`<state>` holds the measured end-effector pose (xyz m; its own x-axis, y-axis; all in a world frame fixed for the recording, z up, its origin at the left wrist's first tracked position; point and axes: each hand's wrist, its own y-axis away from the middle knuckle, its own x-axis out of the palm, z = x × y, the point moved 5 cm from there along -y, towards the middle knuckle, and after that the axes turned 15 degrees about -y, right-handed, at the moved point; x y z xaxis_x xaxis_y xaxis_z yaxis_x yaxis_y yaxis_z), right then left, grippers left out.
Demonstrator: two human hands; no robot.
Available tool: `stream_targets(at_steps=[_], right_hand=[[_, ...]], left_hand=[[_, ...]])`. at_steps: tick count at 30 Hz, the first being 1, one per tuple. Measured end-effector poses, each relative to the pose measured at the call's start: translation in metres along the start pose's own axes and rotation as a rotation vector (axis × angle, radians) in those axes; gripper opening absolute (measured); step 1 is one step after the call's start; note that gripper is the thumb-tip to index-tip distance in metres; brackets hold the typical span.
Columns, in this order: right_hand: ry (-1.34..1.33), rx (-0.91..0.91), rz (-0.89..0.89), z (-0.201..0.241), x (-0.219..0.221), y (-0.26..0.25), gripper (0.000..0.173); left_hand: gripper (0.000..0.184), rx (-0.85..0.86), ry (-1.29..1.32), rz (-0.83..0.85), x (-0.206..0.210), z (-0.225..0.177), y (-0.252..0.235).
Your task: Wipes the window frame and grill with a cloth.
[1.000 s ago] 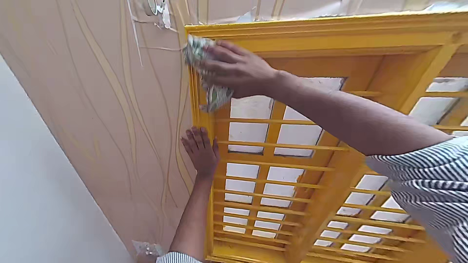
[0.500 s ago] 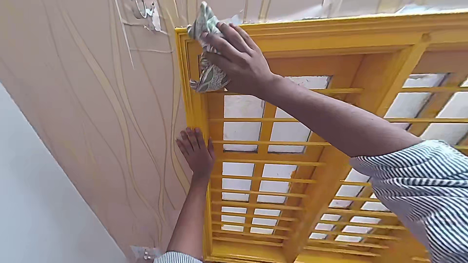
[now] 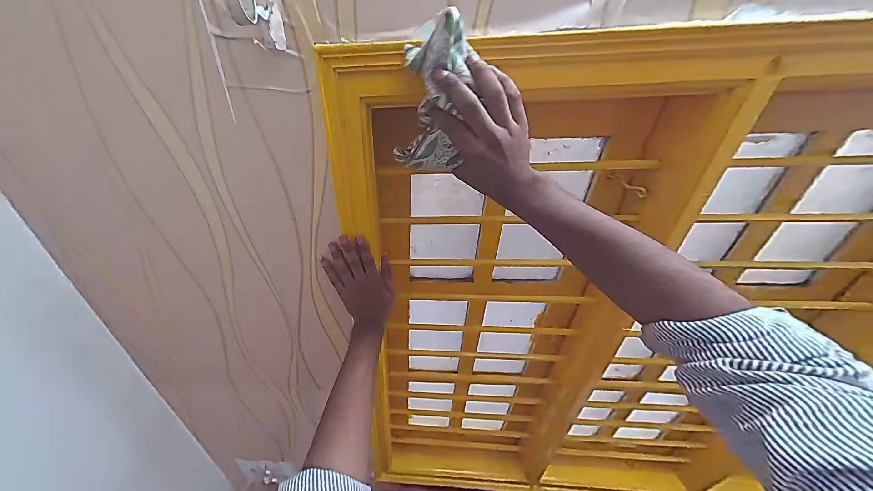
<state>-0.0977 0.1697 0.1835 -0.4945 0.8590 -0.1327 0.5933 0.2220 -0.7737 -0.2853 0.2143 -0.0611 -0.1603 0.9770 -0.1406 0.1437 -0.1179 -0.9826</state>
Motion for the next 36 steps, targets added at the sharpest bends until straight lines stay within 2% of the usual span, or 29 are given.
stream_targets(at_steps=[4,9,12,15,19,21,24,29,32,36], right_hand=[[0.026,0.065,-0.020,0.013,0.014,-0.009,0.052],[-0.006,-0.078,0.144,0.031,0.036,-0.024,0.048],[0.009,-0.002,0.104,0.015,0.019,-0.015,0.047],[0.118,0.099,0.060,-0.011,-0.011,0.015,0.044],[0.229,0.207,-0.003,-0.047,-0.049,0.054,0.048],[0.233,0.214,-0.015,-0.053,-0.049,0.059,0.052],[0.188,0.154,-0.009,-0.040,-0.031,0.050,0.049],[-0.004,-0.033,0.134,-0.006,0.005,0.011,0.046],[0.010,-0.012,0.143,-0.009,-0.001,0.006,0.040],[0.128,0.059,0.079,-0.036,-0.034,0.036,0.039]], left_hand=[[0.067,0.003,0.007,-0.012,0.002,0.001,0.001],[0.069,0.003,0.022,0.023,0.001,0.001,0.001],[0.070,0.006,0.008,0.022,0.001,0.001,0.000],[0.069,0.009,-0.003,0.008,0.000,0.000,0.000],[0.067,-0.007,-0.025,-0.001,0.002,-0.002,0.000],[0.066,-0.012,-0.016,-0.008,0.000,-0.001,0.001],[0.067,-0.009,-0.015,-0.005,0.001,-0.001,0.002],[0.069,0.003,-0.008,0.014,0.002,0.000,0.001],[0.070,0.008,-0.003,0.019,0.001,0.000,0.002],[0.071,0.000,-0.008,0.020,0.000,0.000,-0.001]])
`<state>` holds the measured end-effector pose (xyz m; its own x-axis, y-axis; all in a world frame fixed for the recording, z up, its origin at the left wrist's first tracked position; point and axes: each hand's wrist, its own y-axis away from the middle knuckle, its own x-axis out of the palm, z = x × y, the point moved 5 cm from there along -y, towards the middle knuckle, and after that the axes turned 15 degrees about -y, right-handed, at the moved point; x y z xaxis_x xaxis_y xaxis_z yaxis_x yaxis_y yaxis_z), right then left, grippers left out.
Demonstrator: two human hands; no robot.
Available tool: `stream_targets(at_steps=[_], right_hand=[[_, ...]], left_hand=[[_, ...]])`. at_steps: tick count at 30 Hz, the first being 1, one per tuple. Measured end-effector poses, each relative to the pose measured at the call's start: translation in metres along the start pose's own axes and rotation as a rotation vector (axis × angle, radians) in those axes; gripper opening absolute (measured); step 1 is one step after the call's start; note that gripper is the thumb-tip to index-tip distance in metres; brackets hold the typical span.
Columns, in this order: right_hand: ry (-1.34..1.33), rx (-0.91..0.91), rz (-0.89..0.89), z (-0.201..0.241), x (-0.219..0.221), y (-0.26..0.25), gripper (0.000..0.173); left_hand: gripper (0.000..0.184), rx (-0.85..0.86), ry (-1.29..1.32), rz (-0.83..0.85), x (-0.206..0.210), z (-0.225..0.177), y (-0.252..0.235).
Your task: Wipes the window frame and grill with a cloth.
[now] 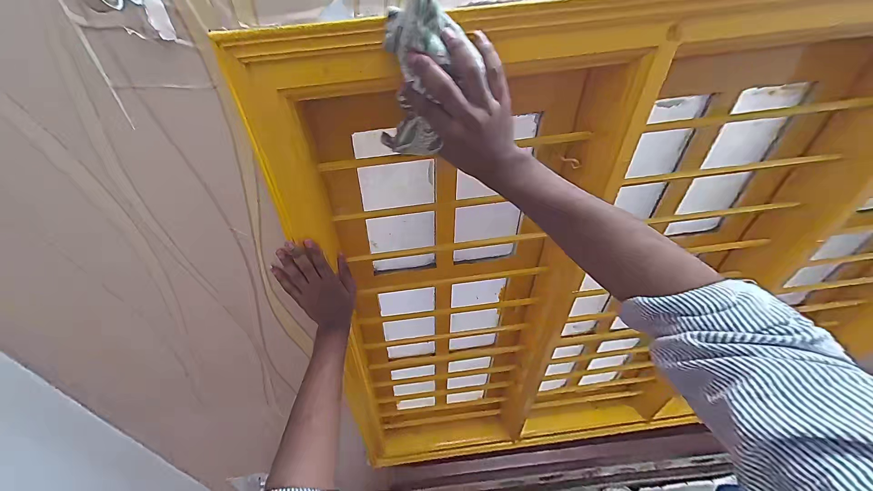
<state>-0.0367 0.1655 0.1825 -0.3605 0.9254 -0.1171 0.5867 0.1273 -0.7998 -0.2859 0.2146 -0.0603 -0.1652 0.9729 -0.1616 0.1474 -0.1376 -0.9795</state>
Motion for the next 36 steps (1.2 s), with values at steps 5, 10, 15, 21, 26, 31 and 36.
stream_targets(at_steps=[5,10,15,21,26,31,36], right_hand=[[0.118,0.150,-0.019,-0.054,-0.047,0.056,0.041],[0.122,0.305,-0.018,-0.078,-0.064,0.074,0.052],[0.003,0.078,0.045,-0.047,-0.038,0.057,0.048],[0.045,0.019,0.108,-0.064,-0.056,0.054,0.044],[0.136,0.185,0.117,-0.112,-0.098,0.093,0.050],[0.062,0.447,0.027,-0.146,-0.139,0.102,0.063],[-0.025,0.491,0.040,-0.171,-0.153,0.113,0.075]], left_hand=[[0.069,0.003,-0.004,-0.023,-0.002,-0.001,0.001],[0.071,-0.004,-0.010,-0.008,-0.003,-0.002,0.001],[0.074,0.007,0.003,0.003,-0.005,0.000,-0.001],[0.077,-0.004,-0.008,-0.005,-0.007,0.000,-0.002],[0.078,-0.011,-0.010,0.004,-0.008,-0.001,-0.003],[0.081,-0.026,0.000,0.027,-0.007,-0.001,-0.003],[0.085,-0.039,0.003,0.067,-0.008,-0.001,-0.003]])
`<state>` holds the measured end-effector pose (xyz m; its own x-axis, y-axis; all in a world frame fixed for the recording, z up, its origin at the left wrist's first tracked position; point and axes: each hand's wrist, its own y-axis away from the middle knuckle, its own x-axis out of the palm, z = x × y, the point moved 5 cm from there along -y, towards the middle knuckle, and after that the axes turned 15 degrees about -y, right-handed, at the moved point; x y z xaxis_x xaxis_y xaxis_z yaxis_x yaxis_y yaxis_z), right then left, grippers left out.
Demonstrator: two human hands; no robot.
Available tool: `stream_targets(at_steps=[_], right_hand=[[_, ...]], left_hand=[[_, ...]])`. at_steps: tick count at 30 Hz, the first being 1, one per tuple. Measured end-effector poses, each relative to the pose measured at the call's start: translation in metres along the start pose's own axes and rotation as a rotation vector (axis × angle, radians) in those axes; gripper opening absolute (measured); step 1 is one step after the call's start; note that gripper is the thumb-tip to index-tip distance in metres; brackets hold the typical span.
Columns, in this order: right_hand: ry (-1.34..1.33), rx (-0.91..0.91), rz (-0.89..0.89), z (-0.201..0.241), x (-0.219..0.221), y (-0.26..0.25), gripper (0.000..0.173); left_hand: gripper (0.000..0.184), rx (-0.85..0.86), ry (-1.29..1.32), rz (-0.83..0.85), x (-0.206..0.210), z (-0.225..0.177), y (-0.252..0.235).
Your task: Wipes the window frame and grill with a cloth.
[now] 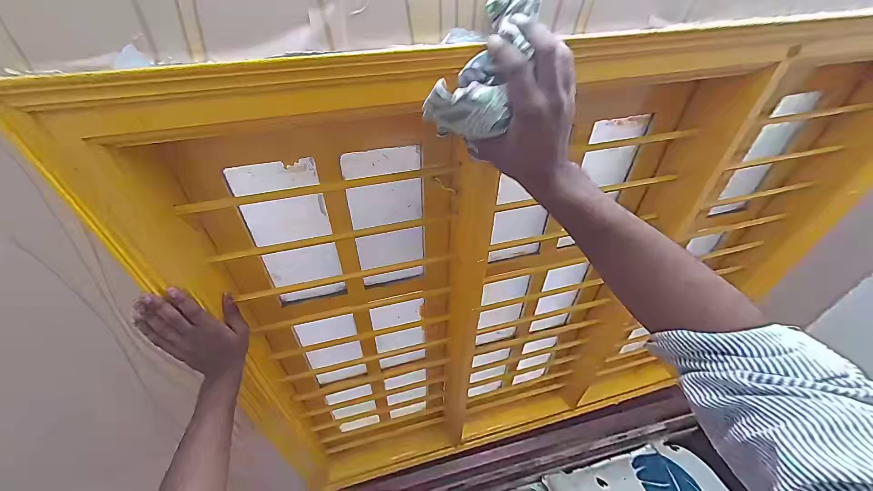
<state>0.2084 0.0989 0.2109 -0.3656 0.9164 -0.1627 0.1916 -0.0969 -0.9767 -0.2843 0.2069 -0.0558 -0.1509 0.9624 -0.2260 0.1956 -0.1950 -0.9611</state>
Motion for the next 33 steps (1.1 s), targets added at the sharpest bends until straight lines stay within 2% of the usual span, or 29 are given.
stream_targets(at_steps=[6,8,10,12,14,16,21,24,27,29,33], right_hand=[[-0.057,-0.503,0.235,0.004,0.022,0.072,0.051],[-0.077,-0.653,0.323,-0.001,0.022,0.087,0.050],[-0.077,-0.708,0.303,-0.012,0.014,0.080,0.056],[-0.058,-0.642,0.201,-0.024,0.001,0.057,0.057],[-0.062,-0.487,0.110,-0.035,-0.008,0.034,0.061],[-0.092,-0.403,0.066,-0.040,-0.008,0.027,0.063],[-0.040,-0.604,0.098,-0.044,-0.012,0.040,0.055],[0.058,-0.503,0.060,-0.082,-0.028,0.039,0.053],[0.227,-0.476,0.044,-0.115,-0.036,0.044,0.046],[0.253,-0.449,0.019,-0.118,-0.034,0.049,0.049],[0.200,-0.456,0.001,-0.090,-0.018,0.049,0.053]], left_hand=[[0.089,-0.042,-0.020,0.043,0.005,0.002,0.001],[0.091,-0.050,-0.032,0.062,0.007,0.004,0.003],[0.091,-0.053,-0.034,0.058,0.012,0.007,0.004],[0.090,-0.055,-0.039,0.059,0.016,0.009,0.007],[0.088,-0.055,-0.039,0.050,0.016,0.008,0.007],[0.087,-0.069,-0.035,0.050,0.018,0.009,0.009],[0.086,-0.083,-0.026,0.051,0.021,0.009,0.011],[0.086,-0.088,-0.058,0.073,0.022,0.010,0.013],[0.083,-0.078,-0.051,0.038,0.021,0.009,0.015],[0.082,-0.074,-0.051,0.038,0.019,0.007,0.015],[0.080,-0.100,-0.064,0.066,0.011,0.001,0.015]])
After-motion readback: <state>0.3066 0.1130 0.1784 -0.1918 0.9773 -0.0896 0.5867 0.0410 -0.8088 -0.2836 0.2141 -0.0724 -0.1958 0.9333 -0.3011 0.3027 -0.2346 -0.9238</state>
